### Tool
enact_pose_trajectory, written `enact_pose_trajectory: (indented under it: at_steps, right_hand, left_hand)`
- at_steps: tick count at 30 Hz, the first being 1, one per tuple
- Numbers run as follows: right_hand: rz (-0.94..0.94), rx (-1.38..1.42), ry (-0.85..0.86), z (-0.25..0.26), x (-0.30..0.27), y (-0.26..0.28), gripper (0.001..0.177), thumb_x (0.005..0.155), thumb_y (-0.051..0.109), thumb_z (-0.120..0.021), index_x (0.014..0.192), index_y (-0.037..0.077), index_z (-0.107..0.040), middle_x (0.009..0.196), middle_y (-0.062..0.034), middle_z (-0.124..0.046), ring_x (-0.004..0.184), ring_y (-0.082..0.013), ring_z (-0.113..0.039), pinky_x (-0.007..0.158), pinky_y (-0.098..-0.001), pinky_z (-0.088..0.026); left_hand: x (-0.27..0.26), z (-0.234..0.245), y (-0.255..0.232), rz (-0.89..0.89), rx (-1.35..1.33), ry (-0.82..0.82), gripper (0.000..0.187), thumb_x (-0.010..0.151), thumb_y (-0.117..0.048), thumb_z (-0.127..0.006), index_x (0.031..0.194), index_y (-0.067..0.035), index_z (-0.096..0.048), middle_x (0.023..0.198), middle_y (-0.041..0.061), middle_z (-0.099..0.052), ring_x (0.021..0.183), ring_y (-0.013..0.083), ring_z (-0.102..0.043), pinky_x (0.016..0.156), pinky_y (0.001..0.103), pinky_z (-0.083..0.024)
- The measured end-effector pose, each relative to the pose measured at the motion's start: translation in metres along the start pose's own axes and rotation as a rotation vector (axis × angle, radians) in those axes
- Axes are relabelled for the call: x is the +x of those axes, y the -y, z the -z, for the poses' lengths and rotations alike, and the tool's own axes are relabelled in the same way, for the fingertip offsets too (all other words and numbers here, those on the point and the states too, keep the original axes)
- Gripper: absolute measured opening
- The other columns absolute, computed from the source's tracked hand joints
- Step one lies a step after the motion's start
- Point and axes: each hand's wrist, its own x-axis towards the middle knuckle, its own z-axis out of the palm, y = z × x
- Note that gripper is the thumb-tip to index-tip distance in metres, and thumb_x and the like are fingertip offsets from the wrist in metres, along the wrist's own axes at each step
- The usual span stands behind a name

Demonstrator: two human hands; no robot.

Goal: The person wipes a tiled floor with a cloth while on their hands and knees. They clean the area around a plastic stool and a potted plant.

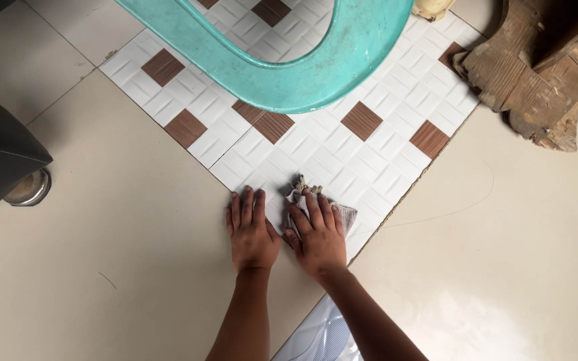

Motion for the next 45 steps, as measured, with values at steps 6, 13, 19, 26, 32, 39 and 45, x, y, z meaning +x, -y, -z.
enact_pose_trajectory:
  at_steps: [6,13,19,26,32,39,45]
  right_hand:
    - [-0.088,-0.075,-0.224,-0.007,-0.041,-0.127,0.062,0.096,0.046,-0.053,0.153,0.022,-0.044,0.160,-0.0198,-0.031,0.145,-0.0391,-0.029,0.118,-0.0548,-0.022]
    - [-0.785,0.013,-0.509,-0.010,-0.129,-0.315,0.059,0.104,0.051,-0.050,0.158,0.028,-0.045,0.165,-0.0286,-0.027,0.150,-0.0498,-0.023,0.119,-0.0610,-0.020]
    - [-0.712,0.034,-0.552,-0.041,-0.073,-0.242,0.062,0.104,0.058,-0.043,0.158,0.026,-0.043,0.164,-0.0258,-0.028,0.150,-0.0457,-0.024,0.119,-0.0617,-0.017]
    - [0.034,0.010,-0.082,-0.015,-0.099,-0.069,0.050,0.103,0.049,-0.038,0.151,0.040,-0.044,0.167,-0.0111,-0.019,0.153,-0.0389,-0.014,0.121,-0.0561,-0.010]
    - [0.054,-0.089,-0.198,-0.020,-0.160,-0.178,0.048,0.099,0.049,-0.046,0.145,0.038,-0.053,0.162,-0.0200,-0.025,0.147,-0.0430,-0.022,0.117,-0.0584,-0.017]
    - [-0.756,0.029,-0.545,-0.027,-0.232,-0.323,0.051,0.104,0.052,-0.045,0.150,0.033,-0.052,0.168,-0.0215,-0.026,0.152,-0.0479,-0.021,0.123,-0.0600,-0.014]
    - [-0.701,0.151,-0.465,-0.039,-0.180,-0.276,0.065,0.103,0.059,-0.037,0.162,0.033,-0.030,0.169,-0.0213,-0.007,0.155,-0.0401,-0.002,0.121,-0.0576,-0.002]
  left_hand:
    - [-0.002,-0.003,0.002,-0.020,0.027,-0.032,0.053,0.096,-0.011,-0.051,0.148,-0.015,-0.049,0.162,0.007,-0.040,0.152,0.0320,-0.029,0.126,0.050,-0.019]
    - [-0.001,-0.002,0.000,0.001,0.039,-0.025,0.052,0.095,-0.011,-0.050,0.147,-0.016,-0.051,0.161,0.005,-0.041,0.152,0.0305,-0.029,0.126,0.049,-0.019]
    - [-0.002,-0.007,0.000,-0.013,0.039,-0.053,0.051,0.096,-0.011,-0.049,0.146,-0.016,-0.052,0.161,0.006,-0.042,0.151,0.0310,-0.031,0.126,0.050,-0.020]
    - [-0.004,-0.010,0.004,-0.068,-0.004,-0.121,0.047,0.097,-0.022,-0.055,0.144,-0.016,-0.055,0.160,0.010,-0.046,0.152,0.0343,-0.032,0.126,0.052,-0.020]
    - [-0.009,-0.001,0.002,-0.102,-0.132,-0.112,0.063,0.091,-0.033,-0.065,0.149,-0.013,-0.050,0.157,0.012,-0.049,0.152,0.0390,-0.031,0.126,0.056,-0.017]
    - [-0.018,0.019,-0.008,-0.147,-0.245,0.016,0.076,0.087,-0.035,-0.070,0.153,-0.015,-0.040,0.157,0.012,-0.045,0.153,0.0383,-0.026,0.125,0.053,-0.018]
    - [-0.033,-0.005,-0.067,-0.025,-0.534,-0.140,0.086,0.090,-0.032,-0.071,0.159,-0.003,-0.029,0.162,0.028,-0.033,0.152,0.0495,-0.023,0.121,0.055,-0.025]
